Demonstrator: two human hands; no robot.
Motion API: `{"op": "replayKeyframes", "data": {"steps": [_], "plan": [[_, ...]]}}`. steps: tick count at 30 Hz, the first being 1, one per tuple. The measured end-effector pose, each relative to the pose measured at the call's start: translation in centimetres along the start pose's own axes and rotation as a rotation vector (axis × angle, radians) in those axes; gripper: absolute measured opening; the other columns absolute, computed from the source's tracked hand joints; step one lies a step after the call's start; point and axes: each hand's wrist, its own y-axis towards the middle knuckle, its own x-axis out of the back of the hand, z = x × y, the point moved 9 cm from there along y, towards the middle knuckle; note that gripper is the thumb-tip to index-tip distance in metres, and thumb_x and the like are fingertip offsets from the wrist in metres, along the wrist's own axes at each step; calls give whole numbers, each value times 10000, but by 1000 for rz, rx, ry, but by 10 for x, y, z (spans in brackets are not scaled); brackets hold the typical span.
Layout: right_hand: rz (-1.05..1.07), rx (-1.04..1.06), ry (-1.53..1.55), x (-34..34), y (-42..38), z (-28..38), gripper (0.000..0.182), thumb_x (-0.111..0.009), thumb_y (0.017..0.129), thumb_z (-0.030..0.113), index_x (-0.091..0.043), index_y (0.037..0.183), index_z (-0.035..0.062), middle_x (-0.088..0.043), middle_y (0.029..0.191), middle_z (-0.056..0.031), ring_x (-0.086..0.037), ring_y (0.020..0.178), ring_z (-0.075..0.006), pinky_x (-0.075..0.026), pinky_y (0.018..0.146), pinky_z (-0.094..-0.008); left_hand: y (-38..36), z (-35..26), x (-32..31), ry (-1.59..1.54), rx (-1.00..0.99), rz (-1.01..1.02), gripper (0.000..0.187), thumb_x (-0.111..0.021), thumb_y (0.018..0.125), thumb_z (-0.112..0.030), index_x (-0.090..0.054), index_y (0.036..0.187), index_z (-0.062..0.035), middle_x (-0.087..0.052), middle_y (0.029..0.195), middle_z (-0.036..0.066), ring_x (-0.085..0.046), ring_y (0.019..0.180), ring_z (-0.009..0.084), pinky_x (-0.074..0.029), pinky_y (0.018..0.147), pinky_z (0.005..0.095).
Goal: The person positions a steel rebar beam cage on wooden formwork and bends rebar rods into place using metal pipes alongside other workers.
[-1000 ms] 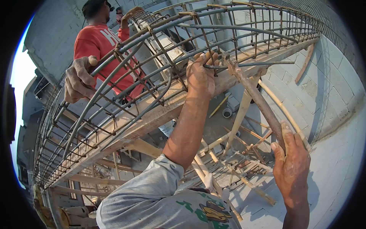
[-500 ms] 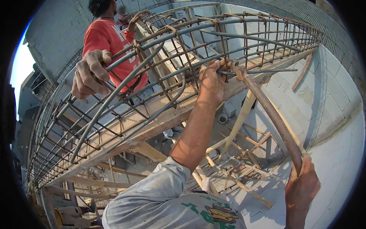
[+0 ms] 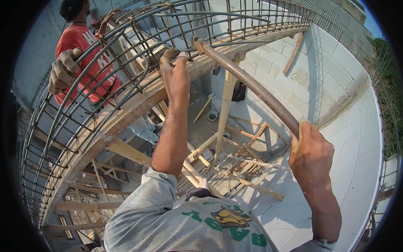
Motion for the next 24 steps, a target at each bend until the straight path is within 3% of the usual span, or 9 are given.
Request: {"op": "replayKeyframes", "data": {"steps": [2, 5, 7, 12, 14, 16, 18, 21, 24], "plan": [[44, -4, -16, -1, 0, 1, 224, -662, 817, 74, -516, 984, 40, -586, 800, -128, -651, 726, -331, -523, 620, -423, -6, -17, -8, 201, -199, -47, 507, -570, 925, -312, -528, 1228, 92, -468, 1290, 311, -466, 1217, 409, -342, 1057, 466], [87, -3, -41, -5, 2, -1, 209, -650, 817, 51, -515, 974, 30, -594, 789, -128, -668, 712, -307, -542, 620, -407, 11, -28, -17, 347, -330, -98, 539, -603, 907, -339, -555, 1197, 113, -561, 1200, 269, -532, 1167, 349, -380, 1020, 415], [94, 10, -38, -6, 2, -3, 196, -642, 816, 35, -512, 962, 24, -596, 780, -132, -676, 698, -290, -553, 611, -392, 31, -18, -25, 396, -88, 24, 561, -603, 909, -390, -571, 1185, 97, -605, 1117, 266, -596, 1054, 384, -389, 1012, 430], [52, 98, -42, -1, 4, -1, 164, -623, 813, 9, -502, 923, 19, -593, 755, -139, -684, 681, -271, -566, 574, -364, 33, -5, -24, 694, -398, -203, 616, -471, 947, -537, -632, 1109, 35, -660, 1053, 236, -594, 1055, 393, -371, 1003, 473], [72, 73, -41, -2, 4, -2, 172, -627, 804, 4, -501, 920, 21, -592, 752, -139, -684, 683, -275, -566, 582, -367, 36, 1, -30, 778, -526, -191, 665, -389, 951, -596, -681, 1008, -2, -682, 968, 225, -614, 1000, 403, -410, 942, 484], [72, 60, -58, -3, 9, -5, 175, -631, 802, 9, -498, 914, 25, -593, 753, -139, -683, 684, -282, -564, 590, -373, 47, -3, -36, 839, -478, -77, 735, -322, 948, -645, -713, 910, -24, -689, 887, 223, -631, 934, 417, -445, 872, 493], [72, 53, -80, -9, 9, -8, 174, -636, 807, 25, -493, 907, 31, -595, 758, -139, -680, 685, -291, -560, 599, -381, 63, 4, -38, 881, -241, 162, 807, -271, 938, -686, -727, 815, -31, -681, 808, 232, -642, 858, 435, -478, 792, 501], [68, 15, -98, -18, 16, -20, 174, -641, 823, 59, -486, 899, 42, -599, 772, -136, -676, 689, -305, -553, 611, -394, 69, 5, -41, 858, -269, 195, 844, -276, 929, -701, -707, 754, 3, -642, 698, 256, -635, 754, 457, -487, 703, 523], [20, 30, -135, -17, 26, -25, 179, -649, 840, 99, -487, 900, 49, -615, 747, -132, -677, 677, -309, -550, 608, -399, 71, -1, -46, 678, -309, 242, 845, -331, 899, -739, -698, 781, 14, -643, 698, 249, -644, 765, 429, -482, 710, 515]]}}
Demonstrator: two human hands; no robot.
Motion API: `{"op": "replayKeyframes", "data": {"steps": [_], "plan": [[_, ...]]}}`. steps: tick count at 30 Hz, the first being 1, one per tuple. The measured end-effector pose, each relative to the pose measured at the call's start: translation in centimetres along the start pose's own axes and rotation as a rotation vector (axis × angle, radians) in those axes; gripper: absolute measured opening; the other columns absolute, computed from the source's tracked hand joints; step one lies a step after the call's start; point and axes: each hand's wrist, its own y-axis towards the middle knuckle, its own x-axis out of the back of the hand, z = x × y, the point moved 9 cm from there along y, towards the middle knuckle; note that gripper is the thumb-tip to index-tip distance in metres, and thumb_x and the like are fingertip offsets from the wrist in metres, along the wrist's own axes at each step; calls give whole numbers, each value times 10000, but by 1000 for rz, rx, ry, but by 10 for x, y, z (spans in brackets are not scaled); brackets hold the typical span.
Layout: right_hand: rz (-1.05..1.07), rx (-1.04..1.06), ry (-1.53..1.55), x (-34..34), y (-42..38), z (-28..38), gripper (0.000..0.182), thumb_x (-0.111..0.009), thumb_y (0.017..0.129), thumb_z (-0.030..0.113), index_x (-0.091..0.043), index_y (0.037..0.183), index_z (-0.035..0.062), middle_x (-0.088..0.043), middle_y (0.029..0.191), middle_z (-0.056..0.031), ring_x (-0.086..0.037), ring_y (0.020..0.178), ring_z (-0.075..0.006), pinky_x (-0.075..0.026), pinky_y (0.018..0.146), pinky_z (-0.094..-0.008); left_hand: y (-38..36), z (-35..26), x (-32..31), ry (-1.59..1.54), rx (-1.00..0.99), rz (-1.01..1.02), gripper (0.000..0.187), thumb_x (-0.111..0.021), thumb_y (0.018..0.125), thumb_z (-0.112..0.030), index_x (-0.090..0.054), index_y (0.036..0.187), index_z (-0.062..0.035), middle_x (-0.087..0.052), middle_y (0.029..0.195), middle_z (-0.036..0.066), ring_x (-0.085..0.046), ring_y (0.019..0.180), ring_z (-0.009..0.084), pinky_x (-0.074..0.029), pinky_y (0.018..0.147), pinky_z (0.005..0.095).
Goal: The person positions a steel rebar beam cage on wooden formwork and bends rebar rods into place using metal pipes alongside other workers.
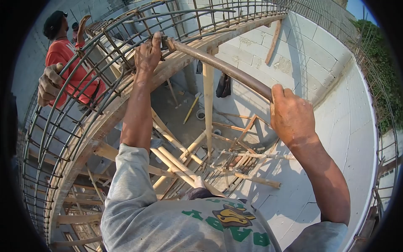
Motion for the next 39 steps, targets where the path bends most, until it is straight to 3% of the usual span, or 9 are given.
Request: {"op": "replayKeyframes", "data": {"steps": [2, 6, 9, 13, 18, 22, 30, 33, 39], "plan": [[2, 21, -17, -1, -2, 0, 179, -652, 842, 103, -492, 899, 46, -625, 730, -135, -682, 663, -305, -554, 596, -394, -7, 6, -1, 40, 47, 53, 783, -445, 877, -722, -692, 831, 20, -656, 739, 234, -651, 778, 403, -485, 707, 493], [-28, 53, -27, -4, 2, -2, 155, -653, 846, 95, -516, 896, 39, -644, 704, -142, -691, 628, -296, -560, 563, -385, -7, 13, -7, -7, 84, 109, 674, -504, 896, -651, -682, 935, -2, -661, 768, 220, -648, 772, 388, -486, 713, 469], [-85, 67, -46, -1, 12, -8, 122, -648, 851, 85, -543, 894, 40, -652, 684, -138, -693, 608, -285, -563, 548, -375, -7, 5, -2, -10, -35, -19, 644, -500, 913, -624, -679, 916, -6, -659, 770, 224, -647, 774, 389, -481, 701, 472], [-73, 54, -82, -6, 18, -16, 95, -641, 862, 90, -568, 903, 45, -658, 663, -126, -691, 582, -243, -565, 535, -347, -8, 9, -5, -28, -18, 20, 562, -511, 935, -552, -667, 837, -21, -642, 729, 219, -633, 752, 417, -470, 670, 483], [-110, 60, -190, -14, 32, -27, 117, -660, 862, 131, -575, 910, 66, -655, 654, -99, -681, 556, -195, -561, 521, -323, -9, 5, 0, -9, -136, -92, 485, -523, 954, -444, -663, 798, -7, -628, 687, 229, -614, 660, 424, -470, 599, 483], [-115, 18, -220, -21, 32, -30, 145, -678, 854, 158, -563, 893, 79, -637, 636, -80, -671, 544, -191, -556, 515, -322, -9, 10, -5, -10, -75, -17, 528, -510, 953, -504, -660, 846, -9, -643, 697, 173, -638, 704, 352, -474, 669, 443], [-212, 24, -208, -40, 36, -38, 176, -696, 833, 170, -534, 871, 110, -622, 650, -50, -651, 534, -193, -542, 513, -331, -11, 11, -4, -3, -117, -48, 544, -503, 947, -533, -683, 873, -25, -642, 711, 172, -629, 705, 353, -476, 658, 443], [-235, 19, -195, -45, 41, -44, 182, -702, 818, 161, -533, 868, 117, -624, 660, -48, -650, 544, -198, -536, 518, -336, -13, 9, -4, -2, -31, 38, 553, -500, 945, -544, -682, 873, -27, -642, 718, 175, -625, 720, 359, -476, 669, 447], [-271, 75, -156, -64, 62, -57, 192, -713, 793, 139, -535, 862, 118, -620, 649, -45, -645, 542, -200, -532, 521, -337, -15, 3, 2, 69, -180, -75, 495, -491, 968, -477, -649, 861, -21, -635, 746, 174, -611, 741, 357, -469, 708, 435]]}}
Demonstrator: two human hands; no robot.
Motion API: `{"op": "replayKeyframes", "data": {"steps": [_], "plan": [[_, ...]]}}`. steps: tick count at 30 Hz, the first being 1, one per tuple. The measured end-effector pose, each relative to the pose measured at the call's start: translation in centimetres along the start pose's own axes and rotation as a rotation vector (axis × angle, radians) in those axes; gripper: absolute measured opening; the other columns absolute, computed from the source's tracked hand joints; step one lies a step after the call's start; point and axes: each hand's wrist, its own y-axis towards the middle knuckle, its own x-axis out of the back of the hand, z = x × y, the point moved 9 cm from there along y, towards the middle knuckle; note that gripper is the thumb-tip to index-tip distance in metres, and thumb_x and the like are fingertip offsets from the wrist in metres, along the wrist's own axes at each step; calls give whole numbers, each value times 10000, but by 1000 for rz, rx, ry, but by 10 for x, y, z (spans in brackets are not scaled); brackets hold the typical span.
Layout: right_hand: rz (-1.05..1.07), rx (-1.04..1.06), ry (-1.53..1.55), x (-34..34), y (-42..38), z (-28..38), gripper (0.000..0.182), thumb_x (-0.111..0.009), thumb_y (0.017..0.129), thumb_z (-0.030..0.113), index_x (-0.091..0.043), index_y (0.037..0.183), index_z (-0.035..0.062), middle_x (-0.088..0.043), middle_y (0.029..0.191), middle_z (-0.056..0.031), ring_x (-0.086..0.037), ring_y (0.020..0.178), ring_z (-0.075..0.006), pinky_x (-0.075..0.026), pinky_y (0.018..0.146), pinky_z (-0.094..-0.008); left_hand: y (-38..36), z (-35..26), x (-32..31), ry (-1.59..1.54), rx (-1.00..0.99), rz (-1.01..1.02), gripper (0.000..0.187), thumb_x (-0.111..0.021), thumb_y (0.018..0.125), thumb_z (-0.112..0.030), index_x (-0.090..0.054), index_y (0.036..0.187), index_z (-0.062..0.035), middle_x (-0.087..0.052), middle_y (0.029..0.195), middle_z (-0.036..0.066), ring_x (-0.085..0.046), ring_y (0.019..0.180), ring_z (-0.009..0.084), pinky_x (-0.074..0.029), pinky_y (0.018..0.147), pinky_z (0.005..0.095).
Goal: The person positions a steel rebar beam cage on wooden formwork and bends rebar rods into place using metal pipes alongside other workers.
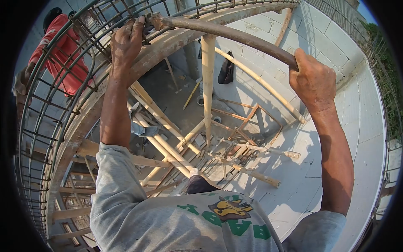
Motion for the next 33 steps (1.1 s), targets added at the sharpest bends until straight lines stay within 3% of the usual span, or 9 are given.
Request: {"op": "replayKeyframes", "data": {"steps": [7, 10, 14, 21, 24, 25, 29, 32, 33], "plan": [[67, -35, -20, -8, -8, -1, 200, -730, 802, 160, -548, 873, 121, -616, 644, -40, -645, 548, -183, -527, 527, -330, -2, 1, -5, -63, 71, 42, 538, -454, 961, -544, -676, 863, -64, -642, 700, 149, -624, 734, 363, -473, 701, 439], [56, -30, -28, 4, -10, 5, 206, -733, 798, 156, -546, 878, 124, -621, 656, -36, -648, 558, -179, -526, 535, -332, -10, -20, -4, 365, -259, -101, 457, -589, 866, -482, -669, 912, -34, -691, 944, 204, -674, 894, 314, -517, 789, 456], [48, -52, 38, 14, -15, 8, 221, -738, 784, 142, -540, 881, 123, -619, 662, -36, -654, 571, -190, -526, 540, -337, -5, 8, -6, 96, 120, -49, 578, -466, 938, -592, -671, 838, -61, -641, 698, 155, -622, 743, 380, -472, 704, 464], [51, -45, 32, 8, -10, 3, 238, -747, 766, 152, -535, 870, 124, -611, 662, -30, -656, 576, -191, -527, 528, -331, -6, -7, -1, 82, 30, -58, 626, -490, 904, -634, -627, 779, -35, -629, 689, 173, -610, 784, 403, -466, 804, 506], [-5, -24, 41, 12, -14, 7, 221, -738, 776, 151, -538, 866, 123, -602, 659, -29, -648, 570, -191, -521, 521, -329, -9, -15, 5, 85, -86, -182, 619, -471, 927, -600, -676, 835, -24, -641, 656, 169, -641, 767, 374, -369, 986, 527], [-7, -28, 53, 22, -16, 10, 204, -725, 787, 143, -536, 862, 121, -595, 658, -30, -642, 565, -198, -516, 517, -333, -6, -11, -1, 84, -23, -31, 616, -475, 923, -603, -676, 881, -22, -652, 705, 186, -636, 806, 382, -389, 978, 511], [11, -35, 90, 43, -25, 14, 183, -711, 795, 130, -539, 856, 120, -593, 673, -36, -644, 580, -207, -515, 533, -332, -9, -7, -4, 84, 45, -61, 584, -519, 923, -560, -665, 923, 6, -652, 792, 209, -617, 891, 392, -406, 964, 490], [0, -41, 109, 46, -29, 16, 243, -757, 741, 145, -556, 872, 109, -587, 670, -39, -649, 570, -201, -533, 530, -332, -26, -27, 6, -118, 21, -219, 507, -585, 921, -479, -650, 995, 18, -643, 943, 232, -579, 1009, 400, -408, 961, 493], [-19, -41, 117, 47, -29, 17, 234, -745, 728, 117, -551, 856, 97, -582, 666, -53, -648, 572, -215, -531, 528, -336, -40, -27, 5, -146, 186, -280, 494, -621, 920, -412, -587, 1140, 30, -582, 1134, 239, -516, 1131, 390, -394, 982, 493]]}}
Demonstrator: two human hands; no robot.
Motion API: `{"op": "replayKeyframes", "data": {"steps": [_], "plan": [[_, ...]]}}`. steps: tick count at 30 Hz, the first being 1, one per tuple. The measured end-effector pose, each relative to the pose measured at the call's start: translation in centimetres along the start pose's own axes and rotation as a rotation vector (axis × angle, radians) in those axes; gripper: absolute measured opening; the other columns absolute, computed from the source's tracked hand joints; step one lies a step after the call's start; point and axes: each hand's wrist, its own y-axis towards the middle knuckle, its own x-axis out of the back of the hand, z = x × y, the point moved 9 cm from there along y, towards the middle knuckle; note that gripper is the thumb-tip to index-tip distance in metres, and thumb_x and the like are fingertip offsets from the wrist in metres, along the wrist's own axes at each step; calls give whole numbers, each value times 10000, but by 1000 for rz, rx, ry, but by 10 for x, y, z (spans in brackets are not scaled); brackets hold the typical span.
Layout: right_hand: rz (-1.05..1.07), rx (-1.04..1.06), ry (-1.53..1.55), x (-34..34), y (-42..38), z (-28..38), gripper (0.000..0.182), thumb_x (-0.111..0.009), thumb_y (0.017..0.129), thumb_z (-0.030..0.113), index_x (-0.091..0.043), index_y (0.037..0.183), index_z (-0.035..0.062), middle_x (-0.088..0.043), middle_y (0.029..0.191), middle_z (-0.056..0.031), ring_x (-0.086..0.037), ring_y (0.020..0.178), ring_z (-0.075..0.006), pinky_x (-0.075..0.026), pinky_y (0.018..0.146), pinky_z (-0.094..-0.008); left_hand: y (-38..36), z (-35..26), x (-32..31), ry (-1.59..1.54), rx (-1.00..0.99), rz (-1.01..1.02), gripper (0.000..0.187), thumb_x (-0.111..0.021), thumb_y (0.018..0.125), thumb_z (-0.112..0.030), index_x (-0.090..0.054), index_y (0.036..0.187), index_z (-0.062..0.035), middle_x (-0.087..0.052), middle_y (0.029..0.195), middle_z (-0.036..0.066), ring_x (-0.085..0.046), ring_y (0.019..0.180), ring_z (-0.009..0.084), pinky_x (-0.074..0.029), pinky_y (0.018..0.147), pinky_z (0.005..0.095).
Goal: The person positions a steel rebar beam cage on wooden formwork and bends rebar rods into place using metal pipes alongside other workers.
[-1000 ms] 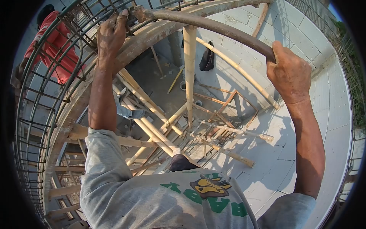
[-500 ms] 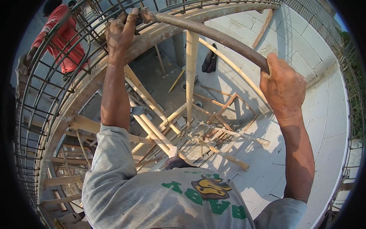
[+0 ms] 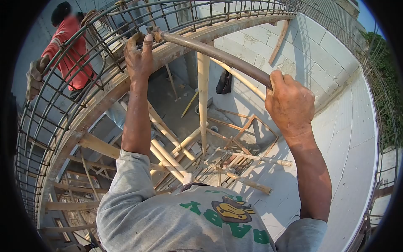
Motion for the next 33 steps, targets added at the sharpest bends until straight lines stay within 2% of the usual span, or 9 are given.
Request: {"op": "replayKeyframes", "data": {"steps": [3, 7, 10, 14, 19, 22, 24, 30, 33], "plan": [[-1, 1, 15, 2, 2, 0, 224, -731, 714, 93, -545, 839, 97, -576, 662, -54, -649, 573, -223, -526, 522, -339, -60, -31, 7, -234, 137, -157, 591, -580, 943, -463, -502, 1267, 26, -500, 1255, 191, -436, 1252, 328, -318, 1069, 416], [-2, 5, 35, 5, -1, 3, 224, -725, 702, 92, -542, 830, 97, -563, 665, -53, -646, 588, -223, -516, 518, -342, -113, -31, -79, -818, 512, 22, 820, -490, 927, -610, -354, 1370, 66, -382, 1386, 232, -345, 1344, 328, -240, 1141, 417], [-4, 1, 36, 7, -1, 3, 218, -721, 700, 90, -541, 822, 101, -546, 656, -49, -632, 584, -219, -513, 517, -345, -97, -27, -112, -1239, 620, -22, 840, -481, 919, -636, -358, 1377, 57, -440, 1365, 253, -392, 1327, 313, -294, 1117, 446], [-45, -5, 33, 1, -1, -2, 227, -734, 685, 95, -542, 806, 103, -531, 643, -43, -624, 581, -211, -508, 515, -336, -81, -69, -137, -1722, 686, 294, 816, -465, 913, -655, -401, 1369, 19, -551, 1279, 211, -466, 1274, 306, -337, 1092, 450], [-76, 20, 63, -10, 11, -6, 217, -726, 673, 96, -540, 783, 107, -534, 637, -34, -617, 550, -206, -503, 494, -326, -116, -172, -152, -1797, 607, 566, 688, -442, 957, -576, -513, 1288, 23, -581, 1246, 194, -504, 1229, 290, -357, 1074, 438], [-84, -15, 13, -2, -3, 0, 182, -680, 679, 128, -514, 737, 82, -520, 587, -43, -606, 515, -200, -502, 481, -331, -119, -193, -143, -2075, 846, 261, 398, -464, 982, -380, -615, 994, -12, -675, 913, 170, -643, 975, 310, -454, 990, 453], [-72, 5, -13, 11, -5, 7, 164, -673, 671, 148, -565, 751, 54, -569, 594, -68, -634, 520, -203, -525, 488, -324, -122, -197, -137, -2127, 922, 339, 397, -489, 975, -414, -619, 858, -59, -581, 634, 63, -636, 733, 235, -506, 888, 435], [53, -2, 188, 37, -17, 14, 244, -686, 767, 197, -592, 863, -7, -597, 755, -125, -655, 703, -261, -542, 623, -374, -113, -185, -132, -2127, 675, 433, 394, -490, 980, -423, -605, 829, -76, -482, 549, 1, -524, 559, 159, -500, 771, 396], [15, -53, 282, 86, -38, -19, 298, -709, 801, 263, -605, 910, 6, -588, 884, -141, -635, 819, -269, -537, 712, -380, -109, -187, -128, -2015, 826, 339, 389, -510, 976, -410, -566, 784, -76, -440, 524, -9, -512, 543, 171, -464, 757, 383]]}}
